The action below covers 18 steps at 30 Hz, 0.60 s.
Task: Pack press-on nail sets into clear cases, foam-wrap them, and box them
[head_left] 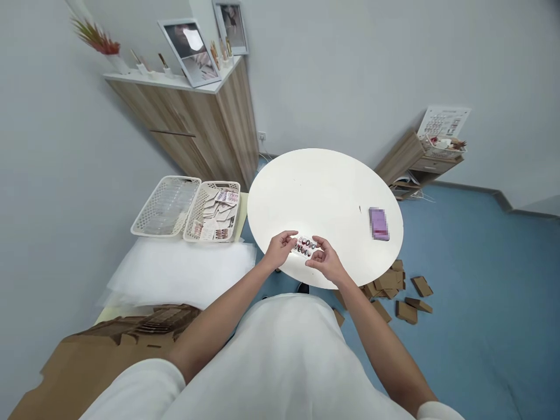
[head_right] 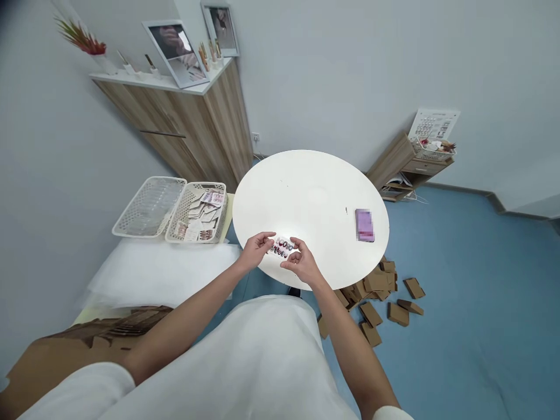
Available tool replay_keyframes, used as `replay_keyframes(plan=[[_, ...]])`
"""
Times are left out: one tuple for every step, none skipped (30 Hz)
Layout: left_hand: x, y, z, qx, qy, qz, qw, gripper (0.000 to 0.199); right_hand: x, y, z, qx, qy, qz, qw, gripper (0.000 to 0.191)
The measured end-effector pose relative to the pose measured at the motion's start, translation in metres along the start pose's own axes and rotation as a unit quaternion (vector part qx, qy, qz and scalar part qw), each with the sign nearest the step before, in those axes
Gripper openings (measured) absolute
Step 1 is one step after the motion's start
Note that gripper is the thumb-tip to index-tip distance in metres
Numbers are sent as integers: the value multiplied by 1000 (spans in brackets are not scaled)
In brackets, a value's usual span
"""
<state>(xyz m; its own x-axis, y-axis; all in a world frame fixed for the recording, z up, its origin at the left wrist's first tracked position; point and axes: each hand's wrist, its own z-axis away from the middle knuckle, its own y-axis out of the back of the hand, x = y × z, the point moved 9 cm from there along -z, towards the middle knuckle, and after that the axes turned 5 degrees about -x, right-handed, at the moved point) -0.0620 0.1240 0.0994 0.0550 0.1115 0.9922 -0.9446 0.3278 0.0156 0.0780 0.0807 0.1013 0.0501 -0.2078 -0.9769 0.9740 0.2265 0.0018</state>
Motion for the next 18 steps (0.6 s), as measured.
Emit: replay_keyframes(plan=[[-1,-6,-4,1,5,-5,1000,39,4,7,1,1,0,4,1000,74],[-3,-13,-8,1,12,-9,1000,38,7,14,1,7,0,10,1000,74],[-5,-20,-11,-1,20,-13,1000,37,10,21,1,13,1,15,1000,72],[-7,-26,-15,-5,28,-15,999,38,13,29,1,19,1,17,1000,71],[-9,-31,-19,-7,34,-16,999,38,15,36,0,21,1,16,1000,69],[-10,-36,-22,-5,37,-17,999,40,17,42,0,20,1,13,1000,68],[-10,-38,-25,0,38,-20,999,42,19,48,-1,16,-1,9,1000,68],[-10,-40,-27,5,38,-22,999,45,21,54,-2,11,-2,3,1000,68],[-9,-42,-29,5,38,-28,999,49,23,59,-2,6,-3,-4,1000,68],[-8,-46,-30,-5,39,-37,999,54,24,64,-3,1,-3,-11,1000,69],[-6,-50,-31,-26,40,-52,997,60,25,68,-4,-6,-4,-19,1000,69],[-3,-56,-32,-54,40,-73,995,68,27,71,-5,-17,-5,-26,1000,69],[-1,-62,-32,-82,37,-97,991,76,28,74,-7,-31,-8,-32,999,69],[2,-67,-31,-107,34,-122,986,83,29,75,-8,-48,-10,-37,998,69],[3,-71,-31,-124,30,-144,981,87,29,76,-9,-67,-13,-39,997,70],[4,-73,-30,-130,29,-162,978,88,30,76,-11,-85,-16,-38,995,70],[4,-74,-30,-130,30,-175,976,85,31,76,-12,-102,-19,-35,994,70],[3,-74,-30,-123,33,-183,975,81,31,76,-14,-113,-22,-29,993,71]])
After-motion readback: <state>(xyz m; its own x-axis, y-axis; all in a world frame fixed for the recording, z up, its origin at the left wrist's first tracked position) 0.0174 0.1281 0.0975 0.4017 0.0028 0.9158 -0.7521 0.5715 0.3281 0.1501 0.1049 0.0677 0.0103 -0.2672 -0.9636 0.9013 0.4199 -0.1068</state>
